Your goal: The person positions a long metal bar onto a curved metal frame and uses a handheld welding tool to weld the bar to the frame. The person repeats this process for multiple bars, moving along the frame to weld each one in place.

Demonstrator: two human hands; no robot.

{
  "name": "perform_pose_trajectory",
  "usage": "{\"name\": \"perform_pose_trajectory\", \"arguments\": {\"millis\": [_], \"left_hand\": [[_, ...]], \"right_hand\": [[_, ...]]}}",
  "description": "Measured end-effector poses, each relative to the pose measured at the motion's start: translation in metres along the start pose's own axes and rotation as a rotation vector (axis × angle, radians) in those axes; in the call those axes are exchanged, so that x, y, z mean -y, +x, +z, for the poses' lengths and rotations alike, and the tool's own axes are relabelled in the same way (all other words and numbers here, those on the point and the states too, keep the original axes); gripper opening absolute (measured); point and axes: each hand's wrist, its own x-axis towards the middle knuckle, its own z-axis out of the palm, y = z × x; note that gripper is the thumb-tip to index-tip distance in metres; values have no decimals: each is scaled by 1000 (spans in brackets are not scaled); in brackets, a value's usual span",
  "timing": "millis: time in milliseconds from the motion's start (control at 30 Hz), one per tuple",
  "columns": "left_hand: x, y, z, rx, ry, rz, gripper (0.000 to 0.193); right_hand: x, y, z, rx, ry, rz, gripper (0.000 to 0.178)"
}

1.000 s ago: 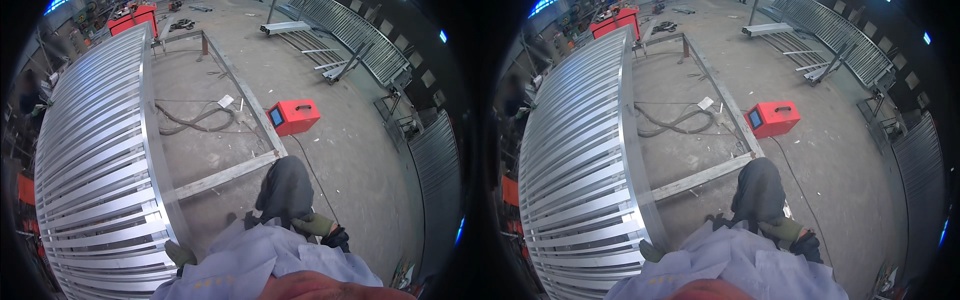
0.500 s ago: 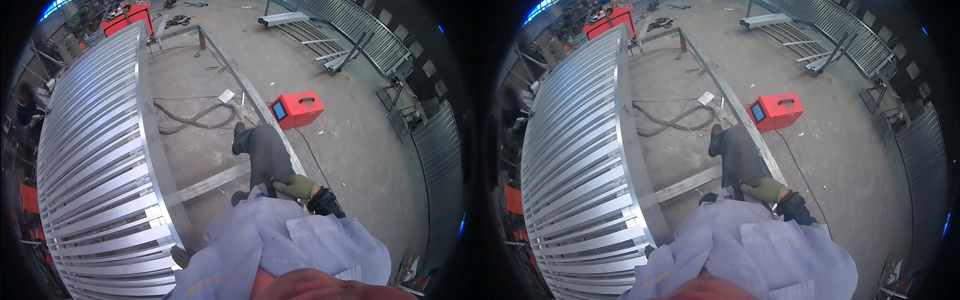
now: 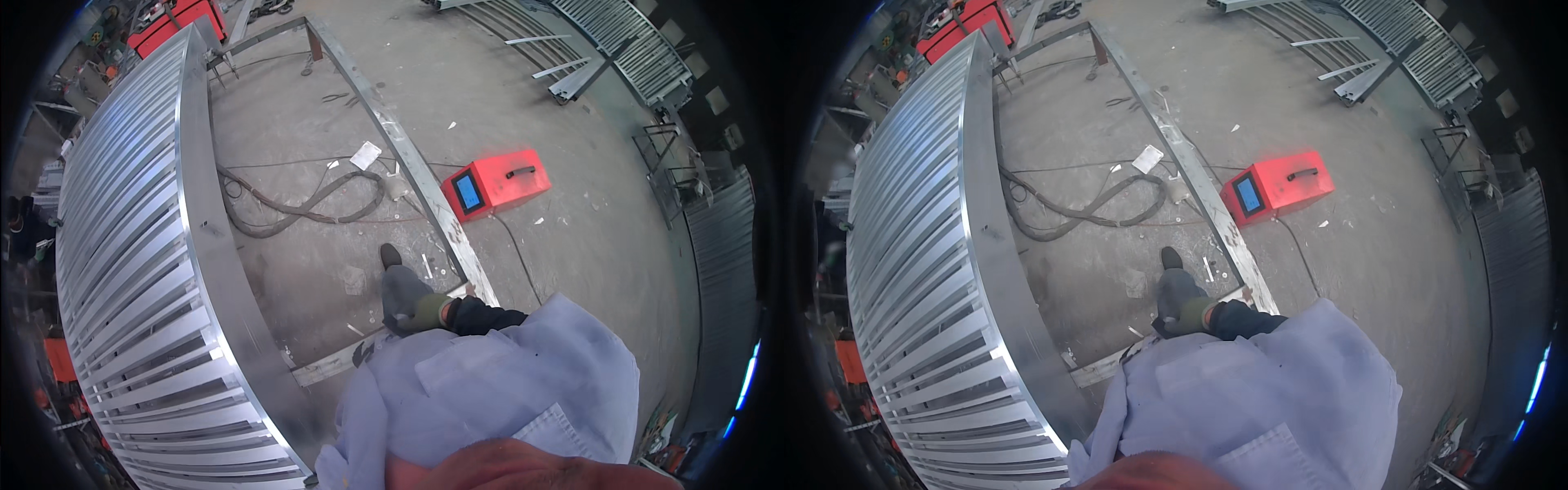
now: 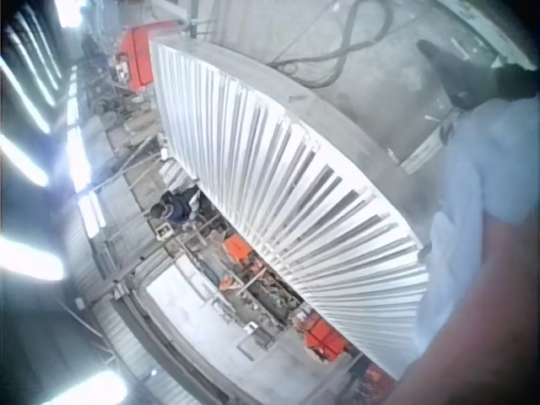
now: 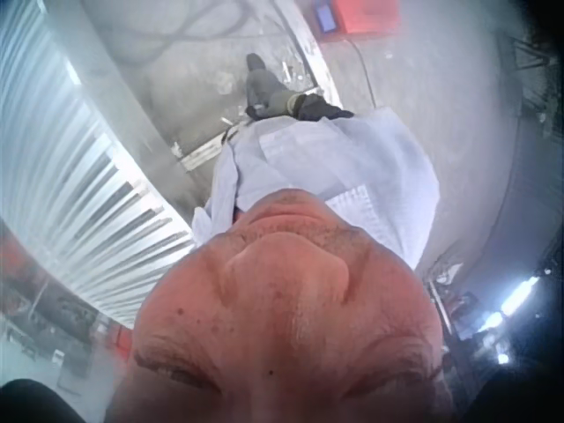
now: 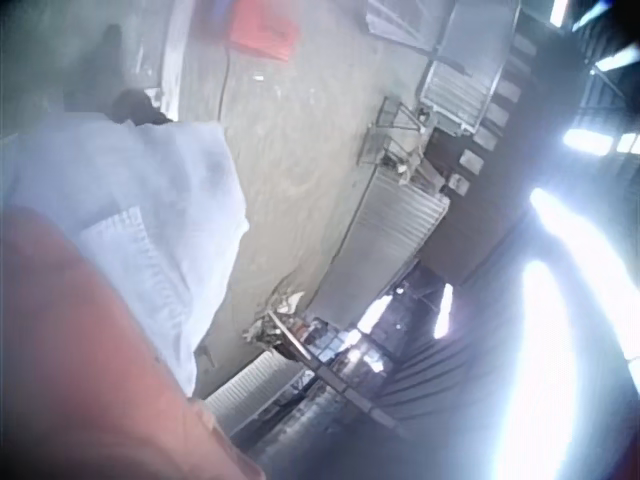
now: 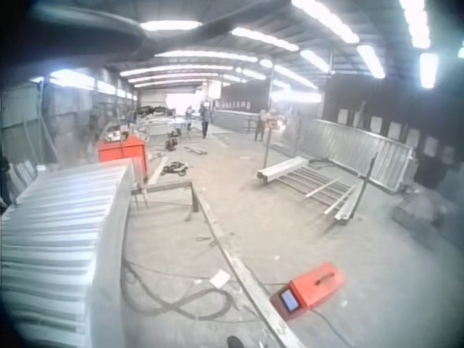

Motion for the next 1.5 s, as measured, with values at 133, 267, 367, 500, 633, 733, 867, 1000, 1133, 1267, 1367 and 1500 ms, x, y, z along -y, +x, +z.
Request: {"name": "perform_pose_trajectory", "arguments": {"millis": [133, 267, 367, 500, 633, 733, 867, 1000, 1133, 1267, 1367, 1500], "left_hand": [[-72, -26, -35, 209, -32, -143, 48], [-258, -20, -125, -187, -301, 41, 49], [-374, -21, -214, -149, -483, 71, 49], [-428, -19, -274, -242, -662, -32, 55], [-304, 30, -206, -392, -443, -291, 56], [-293, 46, -180, -398, -404, -412, 47], [-285, 69, -136, -38, -368, -415, 47], [-321, 114, -121, 209, -324, -213, 47], [-338, 160, -122, 292, -290, -59, 48], [-341, 238, -157, 291, -123, 157, 48], [-355, 312, -211, 115, 296, 538, 49], [-410, 413, -288, -34, -296, 410, 38]], "right_hand": [[-81, 73, -35, 209, 210, -41, 74], [-141, 91, -105, 342, 644, 152, 63], [-185, 118, -148, 208, 746, 413, 63], [-267, 153, -138, 89, 764, 450, 60], [-304, 172, -132, 227, 772, 371, 46], [-326, 155, -150, 273, 861, 484, 57], [-330, 156, -179, 266, 810, 485, 48], [-310, 162, -221, 194, 843, 619, 45], [-273, 200, -272, 47, 917, 632, 46], [-226, 242, -314, -71, 992, 559, 48], [-214, 288, -324, -70, 1057, 550, 48], [-265, 331, -317, -148, -166, -35, 48]]}}
